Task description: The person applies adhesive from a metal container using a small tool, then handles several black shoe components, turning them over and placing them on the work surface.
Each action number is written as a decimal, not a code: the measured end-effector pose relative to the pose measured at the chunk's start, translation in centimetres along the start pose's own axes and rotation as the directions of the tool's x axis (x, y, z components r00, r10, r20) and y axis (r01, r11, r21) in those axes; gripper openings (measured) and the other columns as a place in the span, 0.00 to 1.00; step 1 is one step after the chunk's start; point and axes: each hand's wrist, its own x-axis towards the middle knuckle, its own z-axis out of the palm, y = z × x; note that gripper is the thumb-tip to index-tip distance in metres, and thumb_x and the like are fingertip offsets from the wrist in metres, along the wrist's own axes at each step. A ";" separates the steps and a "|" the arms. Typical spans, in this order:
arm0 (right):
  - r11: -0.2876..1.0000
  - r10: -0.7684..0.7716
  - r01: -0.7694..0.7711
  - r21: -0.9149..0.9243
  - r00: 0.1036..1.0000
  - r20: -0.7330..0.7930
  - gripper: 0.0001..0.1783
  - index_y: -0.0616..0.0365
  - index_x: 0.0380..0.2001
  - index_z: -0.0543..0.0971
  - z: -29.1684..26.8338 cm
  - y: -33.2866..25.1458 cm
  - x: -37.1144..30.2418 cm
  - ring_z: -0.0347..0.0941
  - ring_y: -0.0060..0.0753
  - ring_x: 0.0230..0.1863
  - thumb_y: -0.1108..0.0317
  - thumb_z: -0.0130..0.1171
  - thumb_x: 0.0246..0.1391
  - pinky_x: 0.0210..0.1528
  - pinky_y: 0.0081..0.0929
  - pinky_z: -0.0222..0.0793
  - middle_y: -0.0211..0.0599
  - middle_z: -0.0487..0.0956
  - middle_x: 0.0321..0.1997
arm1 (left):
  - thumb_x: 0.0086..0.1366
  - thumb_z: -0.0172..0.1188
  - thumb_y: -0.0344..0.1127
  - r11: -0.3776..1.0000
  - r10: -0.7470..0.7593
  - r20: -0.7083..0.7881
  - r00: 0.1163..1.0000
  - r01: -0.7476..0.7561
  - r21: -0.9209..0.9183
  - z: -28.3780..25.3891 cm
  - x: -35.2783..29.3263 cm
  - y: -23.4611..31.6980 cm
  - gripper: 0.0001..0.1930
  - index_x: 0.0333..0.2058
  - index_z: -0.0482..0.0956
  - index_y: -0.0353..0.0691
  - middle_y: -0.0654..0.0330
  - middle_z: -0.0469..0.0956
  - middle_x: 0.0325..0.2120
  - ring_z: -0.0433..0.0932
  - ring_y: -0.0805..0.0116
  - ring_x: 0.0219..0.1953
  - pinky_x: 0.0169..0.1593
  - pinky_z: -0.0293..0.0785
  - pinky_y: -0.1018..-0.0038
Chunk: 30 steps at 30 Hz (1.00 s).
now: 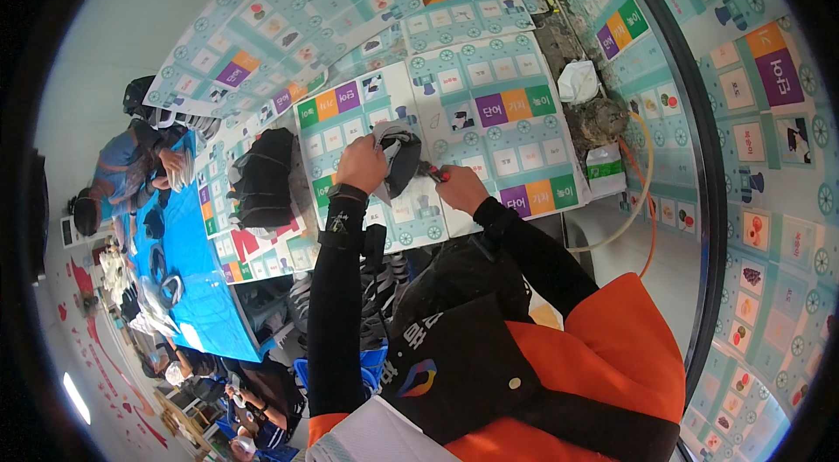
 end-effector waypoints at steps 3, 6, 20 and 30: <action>0.972 -0.201 0.187 -0.142 0.975 -0.092 0.14 0.65 0.35 0.80 0.4 0.9 0.6 0.78 0.63 0.34 0.66 0.54 0.50 0.39 0.51 0.73 0.60 0.81 0.30 | 0.63 0.56 0.35 1.000 0.019 -0.005 1.000 -0.019 -0.006 0.2 0.0 0.0 0.10 0.35 0.77 0.33 0.42 0.80 0.34 0.79 0.39 0.40 0.45 0.76 0.50; 0.963 -0.231 0.213 -0.164 0.968 -0.094 0.15 0.64 0.36 0.80 1.0 0.8 0.4 0.75 0.68 0.41 0.65 0.55 0.49 0.45 0.54 0.70 0.62 0.80 0.34 | 0.62 0.56 0.35 1.000 0.006 -0.005 1.000 -0.006 -0.009 0.0 -0.3 -0.3 0.10 0.35 0.77 0.33 0.42 0.80 0.34 0.79 0.39 0.40 0.45 0.76 0.50; 0.976 -0.173 0.158 -0.147 0.981 -0.091 0.15 0.64 0.36 0.81 0.8 -0.2 1.1 0.74 0.68 0.41 0.66 0.55 0.49 0.45 0.54 0.69 0.61 0.80 0.34 | 0.63 0.57 0.36 1.000 -0.016 -0.012 1.000 0.016 -0.026 -0.5 -1.6 -0.9 0.11 0.36 0.77 0.32 0.41 0.79 0.35 0.79 0.38 0.40 0.45 0.75 0.49; 0.960 -0.201 0.185 -0.212 0.978 -0.055 0.12 0.64 0.33 0.80 1.0 -0.6 1.3 0.74 0.68 0.41 0.67 0.54 0.49 0.44 0.56 0.68 0.60 0.80 0.33 | 0.61 0.57 0.32 0.998 -0.059 0.026 0.998 0.060 -0.026 -1.1 -2.5 -1.1 0.11 0.40 0.77 0.33 0.42 0.79 0.39 0.78 0.40 0.43 0.47 0.76 0.52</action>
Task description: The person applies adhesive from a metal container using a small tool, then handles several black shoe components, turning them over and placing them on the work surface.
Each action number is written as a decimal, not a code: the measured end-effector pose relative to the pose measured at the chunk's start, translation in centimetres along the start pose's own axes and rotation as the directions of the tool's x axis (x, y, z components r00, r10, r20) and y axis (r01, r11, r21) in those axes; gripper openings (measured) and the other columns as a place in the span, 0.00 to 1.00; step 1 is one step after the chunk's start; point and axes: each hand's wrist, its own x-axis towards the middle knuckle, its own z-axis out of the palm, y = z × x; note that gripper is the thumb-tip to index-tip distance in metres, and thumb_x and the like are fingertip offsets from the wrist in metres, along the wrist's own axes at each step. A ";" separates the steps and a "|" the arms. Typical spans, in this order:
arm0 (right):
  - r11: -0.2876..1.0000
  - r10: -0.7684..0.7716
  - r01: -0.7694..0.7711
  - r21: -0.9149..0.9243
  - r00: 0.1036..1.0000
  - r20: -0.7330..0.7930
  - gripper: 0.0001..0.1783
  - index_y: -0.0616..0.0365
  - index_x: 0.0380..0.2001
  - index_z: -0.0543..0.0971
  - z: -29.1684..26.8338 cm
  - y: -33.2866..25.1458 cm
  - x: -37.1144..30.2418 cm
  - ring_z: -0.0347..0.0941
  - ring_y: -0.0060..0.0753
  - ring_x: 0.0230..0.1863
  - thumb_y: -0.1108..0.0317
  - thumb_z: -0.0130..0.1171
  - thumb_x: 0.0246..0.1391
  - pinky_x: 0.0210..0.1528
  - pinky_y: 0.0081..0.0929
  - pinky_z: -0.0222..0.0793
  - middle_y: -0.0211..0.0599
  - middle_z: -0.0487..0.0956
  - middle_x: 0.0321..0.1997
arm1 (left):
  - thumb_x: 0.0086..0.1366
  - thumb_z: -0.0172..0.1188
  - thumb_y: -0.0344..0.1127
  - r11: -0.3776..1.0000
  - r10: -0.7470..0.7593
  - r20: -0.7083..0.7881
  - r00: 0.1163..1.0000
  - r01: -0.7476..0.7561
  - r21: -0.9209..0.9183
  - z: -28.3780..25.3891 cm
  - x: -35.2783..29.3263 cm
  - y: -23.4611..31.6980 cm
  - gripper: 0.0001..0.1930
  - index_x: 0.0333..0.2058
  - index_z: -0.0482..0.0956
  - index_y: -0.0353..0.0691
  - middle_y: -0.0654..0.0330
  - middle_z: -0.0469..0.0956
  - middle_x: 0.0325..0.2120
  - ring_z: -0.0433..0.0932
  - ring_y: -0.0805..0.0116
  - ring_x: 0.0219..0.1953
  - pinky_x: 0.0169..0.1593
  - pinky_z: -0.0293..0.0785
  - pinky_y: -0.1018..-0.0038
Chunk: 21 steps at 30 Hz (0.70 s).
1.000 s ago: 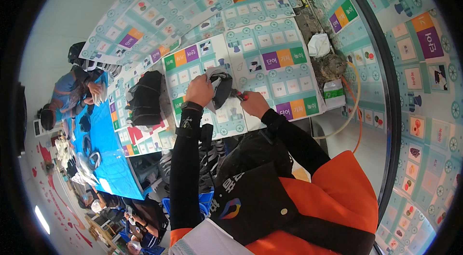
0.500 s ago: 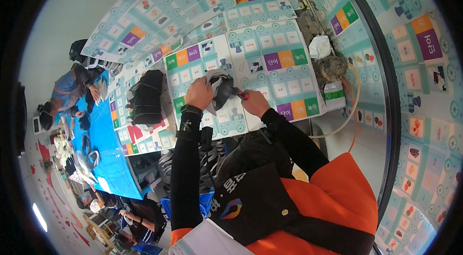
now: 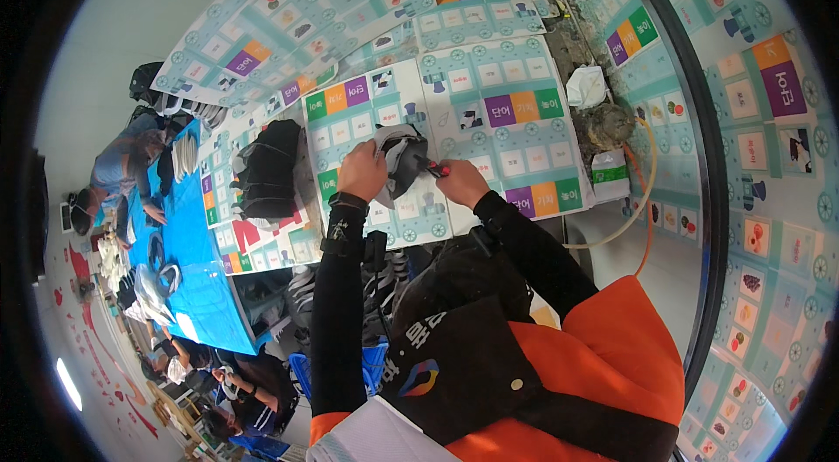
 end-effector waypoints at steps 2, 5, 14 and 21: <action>1.000 -0.010 0.010 -0.004 0.999 -0.039 0.13 0.64 0.34 0.81 0.3 -0.4 0.0 0.75 0.68 0.40 0.66 0.54 0.49 0.44 0.56 0.69 0.60 0.80 0.33 | 0.61 0.57 0.33 1.000 -0.004 -0.009 1.000 0.004 -0.008 -0.2 -0.3 -0.1 0.11 0.40 0.77 0.33 0.42 0.79 0.39 0.78 0.40 0.43 0.47 0.76 0.52; 1.000 -0.001 0.002 0.023 1.000 -0.022 0.13 0.63 0.34 0.81 0.0 -0.2 0.3 0.75 0.67 0.40 0.65 0.55 0.50 0.44 0.56 0.69 0.59 0.80 0.33 | 0.61 0.58 0.33 1.000 -0.012 -0.021 1.000 0.012 -0.012 -0.1 -0.3 0.1 0.11 0.40 0.77 0.33 0.43 0.79 0.40 0.78 0.39 0.43 0.47 0.76 0.52; 0.996 0.013 -0.022 0.086 0.994 0.108 0.14 0.63 0.41 0.82 0.1 -0.3 0.1 0.76 0.32 0.19 0.69 0.54 0.53 0.25 0.31 0.70 0.42 0.79 0.21 | 0.64 0.58 0.36 0.999 0.006 -0.077 0.997 -0.009 -0.037 0.4 -1.0 -1.6 0.10 0.35 0.76 0.33 0.42 0.78 0.36 0.78 0.37 0.40 0.44 0.74 0.49; 0.997 0.074 -0.078 0.006 0.970 0.231 0.17 0.65 0.45 0.82 -0.1 -0.1 0.1 0.76 0.29 0.19 0.65 0.57 0.56 0.25 0.30 0.71 0.38 0.78 0.19 | 0.64 0.58 0.36 0.997 0.030 -0.134 0.991 -0.039 -0.062 0.7 -1.2 -1.1 0.10 0.35 0.75 0.32 0.41 0.78 0.35 0.78 0.37 0.39 0.44 0.74 0.48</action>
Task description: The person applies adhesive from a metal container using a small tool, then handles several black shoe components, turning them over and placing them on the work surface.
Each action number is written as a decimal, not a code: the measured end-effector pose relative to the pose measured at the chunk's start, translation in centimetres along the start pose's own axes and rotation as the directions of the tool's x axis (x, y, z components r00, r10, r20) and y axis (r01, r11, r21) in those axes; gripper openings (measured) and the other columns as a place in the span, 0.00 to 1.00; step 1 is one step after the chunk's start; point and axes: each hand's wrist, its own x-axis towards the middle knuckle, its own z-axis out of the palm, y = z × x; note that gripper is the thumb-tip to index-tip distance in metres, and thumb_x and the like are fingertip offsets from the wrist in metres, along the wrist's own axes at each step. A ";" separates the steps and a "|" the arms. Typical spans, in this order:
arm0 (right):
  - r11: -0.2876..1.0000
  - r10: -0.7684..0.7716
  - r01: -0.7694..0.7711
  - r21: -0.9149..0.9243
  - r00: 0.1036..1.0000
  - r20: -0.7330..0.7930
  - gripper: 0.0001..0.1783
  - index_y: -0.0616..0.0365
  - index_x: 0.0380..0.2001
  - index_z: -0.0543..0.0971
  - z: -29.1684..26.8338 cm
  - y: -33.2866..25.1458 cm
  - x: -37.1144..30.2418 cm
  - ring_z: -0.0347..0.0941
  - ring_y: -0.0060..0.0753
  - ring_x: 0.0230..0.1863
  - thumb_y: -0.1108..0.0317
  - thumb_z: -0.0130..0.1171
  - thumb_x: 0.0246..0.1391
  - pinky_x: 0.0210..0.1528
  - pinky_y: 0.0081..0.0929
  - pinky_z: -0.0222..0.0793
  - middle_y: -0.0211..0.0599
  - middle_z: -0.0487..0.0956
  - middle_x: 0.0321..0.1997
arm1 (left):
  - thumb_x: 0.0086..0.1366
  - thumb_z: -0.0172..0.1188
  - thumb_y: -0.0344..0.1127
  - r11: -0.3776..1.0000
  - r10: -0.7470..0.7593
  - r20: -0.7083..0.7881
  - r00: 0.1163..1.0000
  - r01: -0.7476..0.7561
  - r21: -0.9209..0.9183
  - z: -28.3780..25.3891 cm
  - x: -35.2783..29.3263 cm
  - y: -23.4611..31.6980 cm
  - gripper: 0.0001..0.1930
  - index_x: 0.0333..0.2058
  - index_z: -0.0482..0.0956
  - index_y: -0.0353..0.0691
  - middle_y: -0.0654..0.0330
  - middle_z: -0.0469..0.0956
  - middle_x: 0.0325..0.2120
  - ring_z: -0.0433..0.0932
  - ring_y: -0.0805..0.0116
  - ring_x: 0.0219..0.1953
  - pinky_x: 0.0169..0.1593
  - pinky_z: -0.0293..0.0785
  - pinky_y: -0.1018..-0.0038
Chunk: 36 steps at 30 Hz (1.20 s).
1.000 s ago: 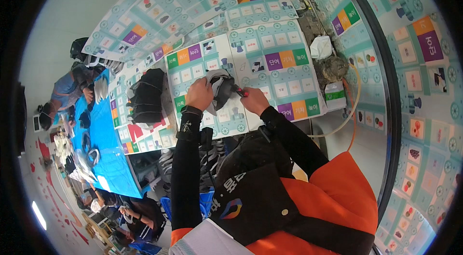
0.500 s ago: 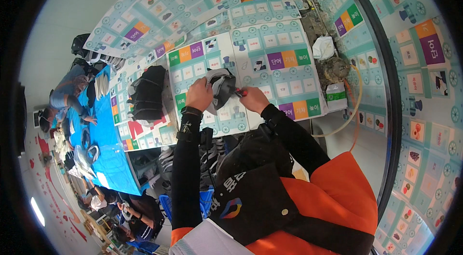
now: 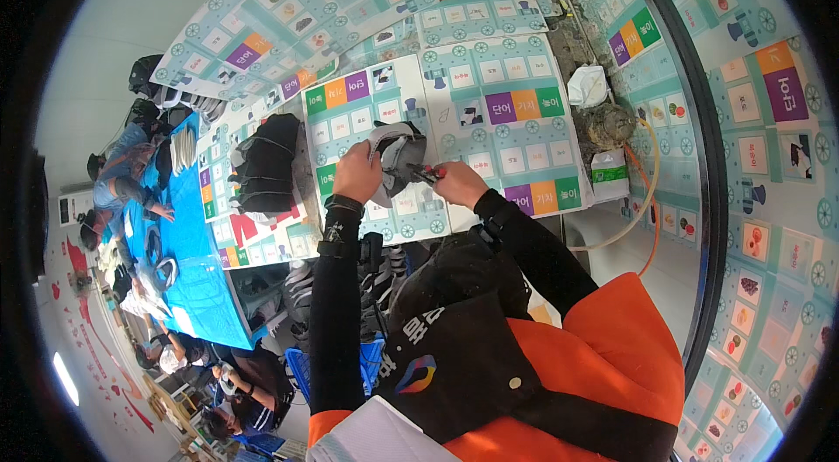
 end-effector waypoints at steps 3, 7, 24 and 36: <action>0.982 0.058 -0.046 0.183 0.997 -0.060 0.17 0.66 0.43 0.82 0.0 -0.7 -0.8 0.77 0.29 0.20 0.64 0.57 0.56 0.26 0.29 0.72 0.39 0.78 0.19 | 0.64 0.58 0.36 0.999 -0.043 0.042 0.998 0.042 0.016 -0.1 -0.2 -0.2 0.11 0.35 0.75 0.32 0.41 0.78 0.35 0.78 0.37 0.40 0.44 0.73 0.49; 0.990 0.071 -0.071 0.124 0.997 0.007 0.13 0.66 0.32 0.81 0.1 -1.1 -1.4 0.78 0.42 0.20 0.66 0.54 0.53 0.27 0.38 0.71 0.49 0.79 0.20 | 0.64 0.58 0.36 1.000 -0.012 0.027 1.000 0.012 0.007 -0.3 0.3 -0.4 0.11 0.36 0.75 0.32 0.41 0.78 0.35 0.77 0.37 0.40 0.44 0.73 0.48; 0.984 -0.121 0.075 -0.160 0.946 -0.302 0.12 0.60 0.35 0.78 0.0 -0.9 -1.5 0.76 0.65 0.37 0.65 0.54 0.51 0.40 0.58 0.69 0.57 0.80 0.29 | 0.64 0.56 0.41 0.994 -0.027 0.151 0.988 0.011 0.107 0.7 3.8 0.9 0.14 0.38 0.78 0.34 0.42 0.80 0.36 0.79 0.39 0.42 0.47 0.75 0.49; 0.974 -0.136 0.059 -0.219 0.926 -0.353 0.10 0.60 0.34 0.76 0.0 0.0 -1.8 0.76 0.64 0.34 0.66 0.55 0.50 0.37 0.57 0.70 0.57 0.79 0.27 | 0.64 0.57 0.40 0.997 -0.060 0.174 0.983 0.049 0.067 0.5 4.1 1.5 0.14 0.38 0.79 0.34 0.42 0.80 0.37 0.79 0.40 0.42 0.48 0.75 0.51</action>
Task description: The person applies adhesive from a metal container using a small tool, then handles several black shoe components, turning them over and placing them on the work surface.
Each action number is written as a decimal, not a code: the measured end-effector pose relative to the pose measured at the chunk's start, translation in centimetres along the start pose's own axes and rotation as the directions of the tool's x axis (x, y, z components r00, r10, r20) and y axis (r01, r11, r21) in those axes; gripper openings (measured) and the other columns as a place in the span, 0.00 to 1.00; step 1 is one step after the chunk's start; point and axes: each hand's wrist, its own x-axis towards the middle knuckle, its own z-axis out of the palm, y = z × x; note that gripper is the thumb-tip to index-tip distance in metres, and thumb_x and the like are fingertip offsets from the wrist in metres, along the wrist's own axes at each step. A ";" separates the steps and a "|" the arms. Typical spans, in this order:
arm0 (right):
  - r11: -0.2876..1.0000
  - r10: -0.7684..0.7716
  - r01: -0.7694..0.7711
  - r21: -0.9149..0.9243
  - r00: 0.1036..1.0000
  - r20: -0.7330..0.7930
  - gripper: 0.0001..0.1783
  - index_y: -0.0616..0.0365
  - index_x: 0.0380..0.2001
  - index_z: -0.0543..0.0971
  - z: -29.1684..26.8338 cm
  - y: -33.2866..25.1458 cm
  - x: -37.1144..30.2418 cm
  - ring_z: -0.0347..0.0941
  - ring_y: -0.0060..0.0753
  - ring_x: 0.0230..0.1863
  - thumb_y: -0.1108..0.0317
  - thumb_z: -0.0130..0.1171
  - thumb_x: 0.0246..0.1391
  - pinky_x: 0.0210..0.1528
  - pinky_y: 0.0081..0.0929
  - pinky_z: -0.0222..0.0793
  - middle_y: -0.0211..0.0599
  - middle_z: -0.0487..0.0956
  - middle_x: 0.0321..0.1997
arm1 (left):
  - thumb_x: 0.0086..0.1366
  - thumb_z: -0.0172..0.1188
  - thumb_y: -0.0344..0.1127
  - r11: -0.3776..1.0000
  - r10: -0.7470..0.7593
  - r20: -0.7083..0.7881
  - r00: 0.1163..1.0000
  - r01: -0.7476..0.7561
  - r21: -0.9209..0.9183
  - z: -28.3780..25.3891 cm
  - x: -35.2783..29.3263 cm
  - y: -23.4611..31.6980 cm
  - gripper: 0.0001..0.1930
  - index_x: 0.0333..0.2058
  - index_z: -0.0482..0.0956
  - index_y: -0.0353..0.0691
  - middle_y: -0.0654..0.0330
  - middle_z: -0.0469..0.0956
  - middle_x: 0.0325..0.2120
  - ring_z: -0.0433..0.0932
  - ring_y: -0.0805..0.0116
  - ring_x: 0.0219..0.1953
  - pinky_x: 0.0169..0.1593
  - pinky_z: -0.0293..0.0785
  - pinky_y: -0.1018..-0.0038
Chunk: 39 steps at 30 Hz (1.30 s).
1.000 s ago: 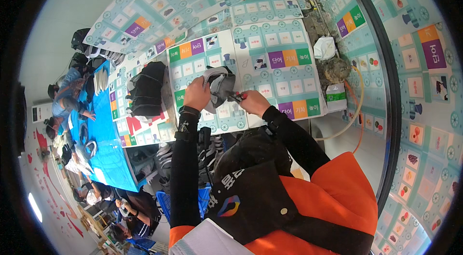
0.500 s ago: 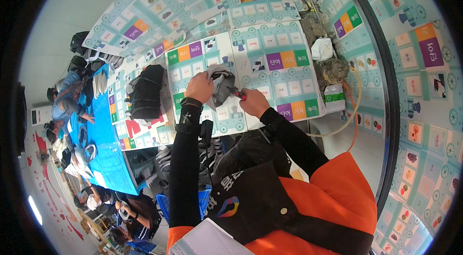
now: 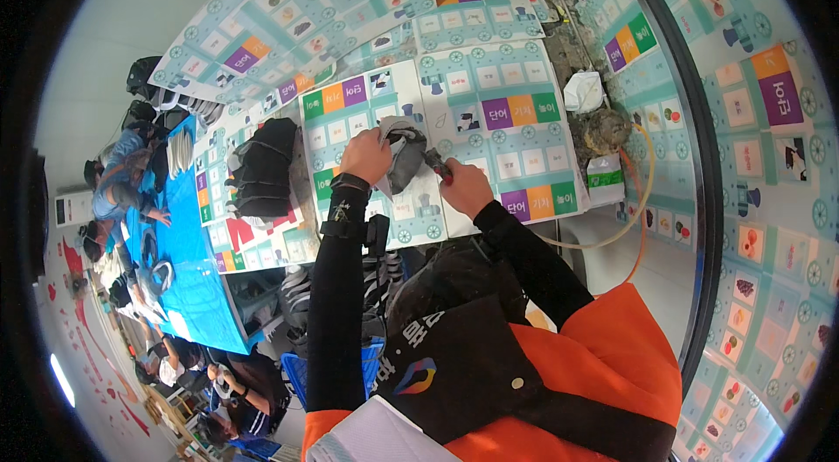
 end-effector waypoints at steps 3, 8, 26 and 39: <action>1.000 0.005 -0.005 -0.021 1.000 -0.023 0.11 0.60 0.35 0.76 0.1 0.5 -0.1 0.77 0.64 0.34 0.66 0.55 0.50 0.38 0.57 0.71 0.57 0.79 0.27 | 0.64 0.57 0.40 0.999 0.018 -0.019 1.000 -0.017 0.027 0.4 0.0 0.3 0.14 0.38 0.79 0.33 0.42 0.80 0.37 0.79 0.40 0.42 0.48 0.75 0.50; 1.000 -0.006 0.005 0.010 0.998 0.068 0.12 0.60 0.37 0.77 0.9 0.7 -0.7 0.77 0.64 0.35 0.65 0.56 0.50 0.39 0.57 0.71 0.57 0.79 0.27 | 0.64 0.57 0.39 1.000 0.003 -0.032 0.999 -0.003 0.011 0.7 -0.1 -0.2 0.13 0.38 0.79 0.34 0.42 0.80 0.36 0.79 0.40 0.42 0.48 0.75 0.50; 0.983 -0.152 0.151 0.102 0.988 0.001 0.14 0.67 0.40 0.80 2.0 3.3 1.1 0.77 0.66 0.38 0.74 0.53 0.51 0.38 0.54 0.72 0.62 0.80 0.32 | 0.58 0.58 0.43 0.986 -0.116 0.160 0.980 0.133 -0.100 1.1 0.4 0.0 0.17 0.32 0.84 0.32 0.39 0.83 0.32 0.84 0.44 0.38 0.43 0.80 0.54; 0.962 0.032 -0.071 -0.265 0.988 -0.149 0.21 0.66 0.53 0.70 -1.0 15.6 5.5 0.73 0.60 0.54 0.68 0.57 0.60 0.54 0.52 0.69 0.60 0.74 0.53 | 0.64 0.55 0.33 0.901 -0.409 -0.433 0.804 0.279 -0.332 -3.4 -13.4 -5.2 0.11 0.38 0.79 0.31 0.40 0.80 0.33 0.80 0.39 0.37 0.43 0.75 0.51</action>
